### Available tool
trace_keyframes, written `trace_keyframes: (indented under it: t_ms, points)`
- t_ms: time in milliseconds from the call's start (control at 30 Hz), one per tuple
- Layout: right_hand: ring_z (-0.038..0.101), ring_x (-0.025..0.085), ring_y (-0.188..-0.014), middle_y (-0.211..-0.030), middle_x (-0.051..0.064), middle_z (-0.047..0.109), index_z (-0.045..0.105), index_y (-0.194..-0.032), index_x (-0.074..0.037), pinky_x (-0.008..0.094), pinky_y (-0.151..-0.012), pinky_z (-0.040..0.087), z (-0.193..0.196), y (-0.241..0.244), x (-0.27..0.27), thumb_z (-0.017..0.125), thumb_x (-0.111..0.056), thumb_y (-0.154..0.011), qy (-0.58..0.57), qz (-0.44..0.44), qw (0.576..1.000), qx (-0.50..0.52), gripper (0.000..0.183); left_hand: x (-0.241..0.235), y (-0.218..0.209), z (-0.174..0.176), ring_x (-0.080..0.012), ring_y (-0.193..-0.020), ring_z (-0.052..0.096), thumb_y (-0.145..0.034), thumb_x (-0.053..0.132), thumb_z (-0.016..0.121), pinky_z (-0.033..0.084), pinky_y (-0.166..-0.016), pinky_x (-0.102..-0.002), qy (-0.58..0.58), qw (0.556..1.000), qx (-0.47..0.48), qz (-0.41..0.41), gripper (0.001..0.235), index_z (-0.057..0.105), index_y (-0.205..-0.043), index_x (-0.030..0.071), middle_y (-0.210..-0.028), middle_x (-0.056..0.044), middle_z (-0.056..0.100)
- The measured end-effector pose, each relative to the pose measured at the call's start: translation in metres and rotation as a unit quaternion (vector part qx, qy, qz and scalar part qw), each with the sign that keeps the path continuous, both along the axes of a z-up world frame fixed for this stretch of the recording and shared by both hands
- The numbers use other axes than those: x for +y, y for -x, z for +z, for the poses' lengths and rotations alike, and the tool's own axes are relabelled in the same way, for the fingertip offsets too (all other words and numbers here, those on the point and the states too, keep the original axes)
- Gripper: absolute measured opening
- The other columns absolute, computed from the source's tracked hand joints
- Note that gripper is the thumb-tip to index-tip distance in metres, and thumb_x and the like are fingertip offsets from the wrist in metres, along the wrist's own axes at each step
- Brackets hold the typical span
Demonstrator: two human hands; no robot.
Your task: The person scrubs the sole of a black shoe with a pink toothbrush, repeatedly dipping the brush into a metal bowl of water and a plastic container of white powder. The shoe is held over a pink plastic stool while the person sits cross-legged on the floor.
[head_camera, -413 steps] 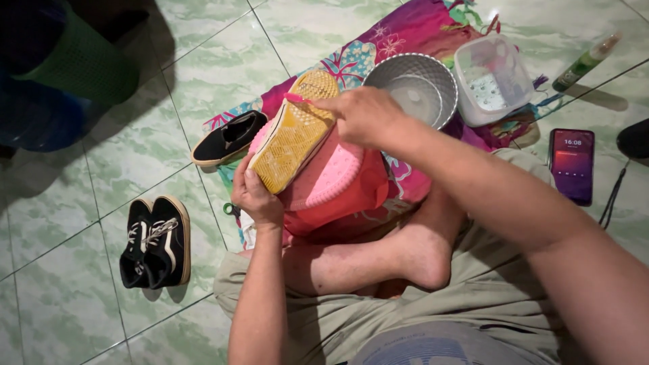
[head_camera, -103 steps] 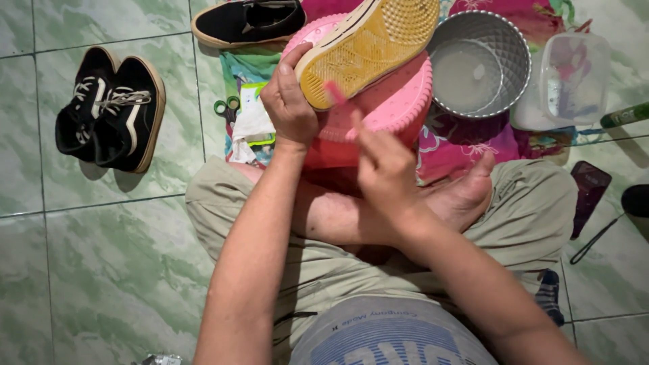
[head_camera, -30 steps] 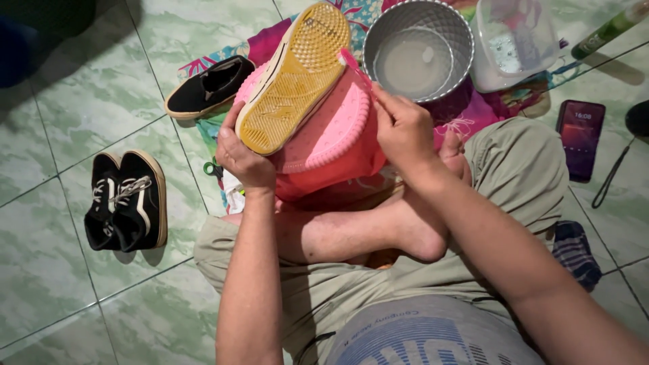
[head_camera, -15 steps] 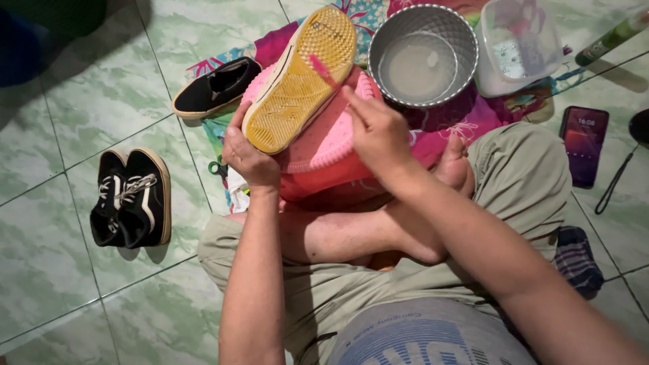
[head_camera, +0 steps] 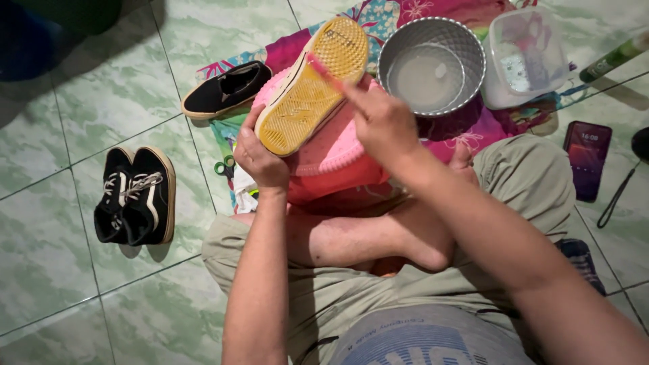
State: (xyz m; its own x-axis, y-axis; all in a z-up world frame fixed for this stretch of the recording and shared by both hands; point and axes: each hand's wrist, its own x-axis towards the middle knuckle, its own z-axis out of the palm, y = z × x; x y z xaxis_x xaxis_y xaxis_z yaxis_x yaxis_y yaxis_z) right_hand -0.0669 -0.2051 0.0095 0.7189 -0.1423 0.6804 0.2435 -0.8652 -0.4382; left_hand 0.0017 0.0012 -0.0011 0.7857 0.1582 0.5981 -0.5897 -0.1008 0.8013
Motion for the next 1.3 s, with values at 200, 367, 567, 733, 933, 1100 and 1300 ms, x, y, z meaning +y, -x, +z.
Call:
trace_keyframes:
  t_ms: [200, 367, 567, 733, 933, 1100, 1300]
  points:
    - [0.074, 0.028, -0.086, -0.089, 0.008, 0.075, 0.076, -0.128, -0.019, 0.036, -0.075, 0.059, -0.024, 0.017, 0.006, 0.068, -0.003, -0.09, -0.062, 0.034, 0.997, -0.016, 0.042, 0.002, -0.002, -0.004, -0.0264, -0.1, 0.071, -0.106, 0.027, 0.039, 0.053, -0.097, -0.039, -0.016, 1.0, -0.007, -0.005, 0.046, 0.075, -0.114, 0.0, -0.106, -0.018, 0.076]
    - [0.074, 0.027, -0.085, -0.09, 0.008, 0.074, 0.074, -0.129, -0.016, 0.036, -0.075, 0.059, -0.027, 0.029, 0.029, 0.069, -0.004, -0.092, -0.058, 0.047, 0.997, -0.027, 0.039, 0.002, -0.001, 0.0, -0.025, -0.101, 0.071, -0.107, 0.026, 0.038, 0.053, -0.097, -0.039, 0.006, 1.0, -0.007, -0.012, 0.044, 0.075, -0.114, 0.002, -0.106, -0.017, 0.076]
    - [0.072, 0.022, -0.077, -0.079, 0.001, 0.068, 0.074, -0.127, -0.021, 0.033, -0.072, 0.058, 0.004, 0.042, 0.049, 0.069, -0.007, -0.091, -0.013, 0.094, 0.995, 0.004, 0.039, 0.0, -0.001, -0.003, -0.0212, -0.093, 0.07, -0.106, 0.026, 0.037, 0.055, -0.094, -0.037, 0.031, 0.999, 0.015, -0.022, 0.046, 0.076, -0.113, 0.003, -0.101, -0.015, 0.077]
    - [0.071, 0.024, -0.079, -0.079, 0.005, 0.065, 0.073, -0.132, -0.021, 0.036, -0.072, 0.058, -0.01, 0.019, 0.041, 0.069, -0.007, -0.091, 0.008, 0.066, 0.997, -0.028, 0.043, -0.002, -0.003, -0.007, -0.0192, -0.098, 0.073, -0.106, 0.026, 0.039, 0.054, -0.096, -0.036, 0.037, 0.999, 0.012, 0.004, 0.044, 0.078, -0.112, 0.007, -0.105, -0.012, 0.078]
    - [0.071, 0.027, -0.078, -0.079, 0.007, 0.067, 0.074, -0.13, -0.014, 0.036, -0.071, 0.057, 0.002, 0.048, 0.066, 0.067, 0.001, -0.089, -0.043, 0.138, 0.989, 0.005, 0.044, 0.002, -0.003, -0.009, -0.0247, -0.099, 0.074, -0.106, 0.027, 0.04, 0.055, -0.095, -0.038, 0.041, 0.999, 0.029, 0.016, 0.043, 0.078, -0.11, 0.009, -0.105, -0.012, 0.078]
    - [0.072, 0.031, -0.08, -0.084, 0.013, 0.071, 0.073, -0.133, -0.011, 0.041, -0.071, 0.057, 0.0, 0.041, 0.054, 0.069, 0.004, -0.089, -0.016, 0.079, 0.996, -0.029, 0.047, 0.005, -0.001, -0.008, -0.0195, -0.101, 0.075, -0.105, 0.025, 0.038, 0.056, -0.094, -0.034, 0.012, 1.0, 0.024, 0.002, 0.042, 0.079, -0.112, 0.015, -0.105, -0.005, 0.079]
    - [0.071, 0.03, -0.076, -0.079, 0.012, 0.067, 0.072, -0.134, -0.012, 0.041, -0.071, 0.057, 0.012, 0.044, 0.069, 0.069, 0.003, -0.085, 0.03, 0.113, 0.993, 0.007, 0.05, 0.005, 0.0, -0.007, -0.0201, -0.102, 0.074, -0.106, 0.024, 0.038, 0.056, -0.096, -0.035, 0.022, 0.999, 0.029, -0.01, 0.042, 0.078, -0.113, 0.014, -0.106, -0.005, 0.079]
